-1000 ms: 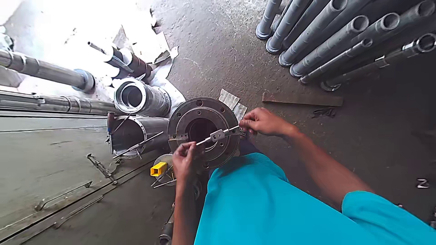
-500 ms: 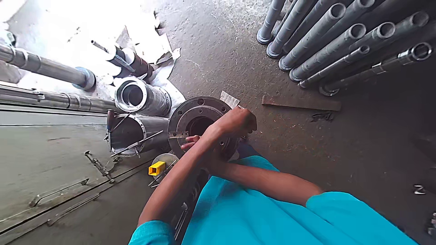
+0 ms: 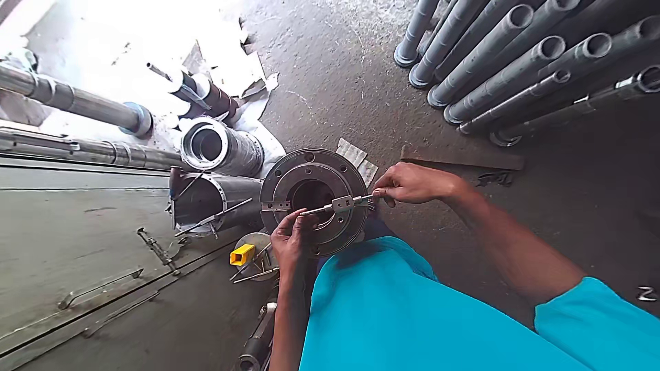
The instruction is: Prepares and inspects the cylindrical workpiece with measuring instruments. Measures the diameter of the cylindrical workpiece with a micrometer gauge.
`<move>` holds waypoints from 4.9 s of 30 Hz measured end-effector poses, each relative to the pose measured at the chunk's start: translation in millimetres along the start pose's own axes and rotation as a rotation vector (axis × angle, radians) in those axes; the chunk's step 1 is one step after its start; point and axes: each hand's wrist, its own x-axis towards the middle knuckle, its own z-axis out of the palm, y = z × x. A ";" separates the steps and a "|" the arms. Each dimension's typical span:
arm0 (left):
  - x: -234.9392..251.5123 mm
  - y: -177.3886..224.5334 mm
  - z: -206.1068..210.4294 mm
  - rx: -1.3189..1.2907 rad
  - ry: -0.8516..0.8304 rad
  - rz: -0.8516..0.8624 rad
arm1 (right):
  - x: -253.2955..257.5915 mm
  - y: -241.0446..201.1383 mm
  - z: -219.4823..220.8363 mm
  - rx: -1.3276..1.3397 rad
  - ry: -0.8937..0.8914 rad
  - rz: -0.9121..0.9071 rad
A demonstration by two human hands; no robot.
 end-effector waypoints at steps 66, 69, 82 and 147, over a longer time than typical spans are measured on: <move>46.9 47.6 -14.4 0.752 -0.592 0.264 | 7.0 -59.9 83.1 0.351 0.432 -0.218; 3.8 19.6 -37.4 0.486 -0.480 0.126 | 11.0 -13.7 23.2 -0.157 0.628 -0.172; 88.2 38.9 -0.8 0.712 -0.463 0.426 | -36.9 -28.8 116.1 -0.054 0.339 0.080; 83.3 47.8 53.4 0.584 -0.162 0.203 | -8.7 -39.7 83.7 0.390 -0.103 -0.011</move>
